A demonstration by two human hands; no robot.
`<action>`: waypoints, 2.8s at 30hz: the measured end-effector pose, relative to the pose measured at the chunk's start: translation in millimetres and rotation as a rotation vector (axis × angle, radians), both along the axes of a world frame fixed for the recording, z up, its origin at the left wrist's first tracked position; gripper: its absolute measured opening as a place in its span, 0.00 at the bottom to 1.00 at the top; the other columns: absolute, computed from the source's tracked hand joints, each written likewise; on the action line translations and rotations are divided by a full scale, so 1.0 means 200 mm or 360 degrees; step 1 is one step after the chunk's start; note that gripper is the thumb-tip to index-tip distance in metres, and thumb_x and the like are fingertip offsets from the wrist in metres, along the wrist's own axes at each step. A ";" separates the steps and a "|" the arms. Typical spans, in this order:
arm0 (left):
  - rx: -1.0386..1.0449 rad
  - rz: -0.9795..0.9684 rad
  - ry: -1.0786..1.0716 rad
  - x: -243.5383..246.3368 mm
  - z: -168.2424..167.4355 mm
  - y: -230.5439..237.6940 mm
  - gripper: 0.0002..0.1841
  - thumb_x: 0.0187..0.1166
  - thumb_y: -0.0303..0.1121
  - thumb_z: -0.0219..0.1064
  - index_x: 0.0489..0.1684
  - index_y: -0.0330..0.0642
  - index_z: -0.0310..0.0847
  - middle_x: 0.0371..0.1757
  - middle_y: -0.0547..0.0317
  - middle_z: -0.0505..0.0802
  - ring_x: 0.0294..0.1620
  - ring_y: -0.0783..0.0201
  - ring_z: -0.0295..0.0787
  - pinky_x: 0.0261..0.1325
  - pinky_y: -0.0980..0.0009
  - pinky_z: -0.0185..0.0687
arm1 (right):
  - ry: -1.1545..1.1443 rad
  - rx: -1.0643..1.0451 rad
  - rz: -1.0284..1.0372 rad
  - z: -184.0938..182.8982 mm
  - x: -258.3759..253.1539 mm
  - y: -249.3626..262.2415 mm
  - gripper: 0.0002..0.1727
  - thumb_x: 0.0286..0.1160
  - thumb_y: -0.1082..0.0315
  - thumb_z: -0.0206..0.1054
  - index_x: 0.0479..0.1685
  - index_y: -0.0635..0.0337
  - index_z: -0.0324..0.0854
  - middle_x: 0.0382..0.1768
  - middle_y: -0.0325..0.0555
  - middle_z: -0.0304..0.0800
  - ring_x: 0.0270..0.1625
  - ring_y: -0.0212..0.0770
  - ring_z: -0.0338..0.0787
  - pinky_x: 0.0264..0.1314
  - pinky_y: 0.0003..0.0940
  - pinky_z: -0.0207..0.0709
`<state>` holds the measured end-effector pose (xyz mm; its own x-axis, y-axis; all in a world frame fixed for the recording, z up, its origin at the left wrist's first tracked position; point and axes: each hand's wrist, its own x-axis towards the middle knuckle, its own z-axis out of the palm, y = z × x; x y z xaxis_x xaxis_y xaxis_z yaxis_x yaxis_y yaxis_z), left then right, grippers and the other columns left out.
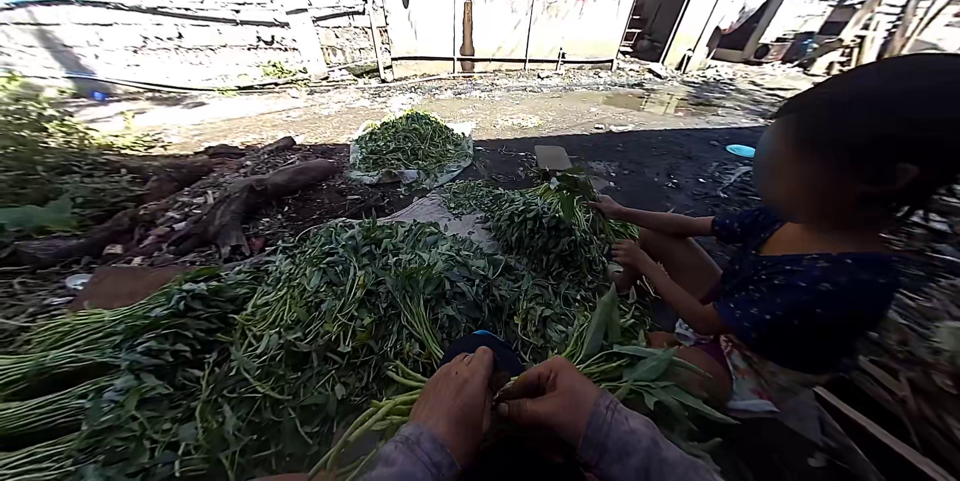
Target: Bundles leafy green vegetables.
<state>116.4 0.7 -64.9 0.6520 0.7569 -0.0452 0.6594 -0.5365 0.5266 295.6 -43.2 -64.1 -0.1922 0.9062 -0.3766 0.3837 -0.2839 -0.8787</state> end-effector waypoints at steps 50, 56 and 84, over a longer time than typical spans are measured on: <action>-0.0550 0.0061 0.0208 -0.04 0.07 0.16 0.17 0.87 0.36 0.63 0.60 0.29 0.84 0.67 0.38 0.86 0.72 0.44 0.81 0.78 0.49 0.70 | -0.1554 0.2252 0.0089 -0.35 -0.10 -0.16 0.09 0.73 0.63 0.67 0.29 0.45 0.92 0.29 0.36 0.90 0.36 0.40 0.87 0.39 0.32 0.76; -0.0188 0.0203 -0.0026 -0.03 0.05 -0.03 0.13 0.84 0.26 0.63 0.59 0.29 0.86 0.68 0.36 0.87 0.65 0.39 0.88 0.65 0.45 0.83 | -0.1578 0.2027 0.0158 -0.32 -0.09 -0.18 0.09 0.77 0.65 0.65 0.32 0.43 0.89 0.55 0.33 0.98 0.64 0.41 0.91 0.72 0.50 0.71; 0.1185 0.0476 -0.0377 -0.02 -0.35 -0.26 0.08 0.73 0.39 0.71 0.28 0.53 0.96 0.34 0.51 0.95 0.47 0.46 0.92 0.71 0.46 0.73 | -0.1651 0.0125 0.1765 0.30 -0.18 0.32 0.16 0.90 0.67 0.57 0.63 0.68 0.84 0.67 0.69 0.82 0.67 0.71 0.84 0.63 0.68 0.76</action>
<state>111.5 -50.9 -135.4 0.3483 0.6774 0.6479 0.7456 -0.6192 0.2465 260.0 20.8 -3.2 -0.4573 0.5099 -0.7286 0.8039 0.5874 -0.0935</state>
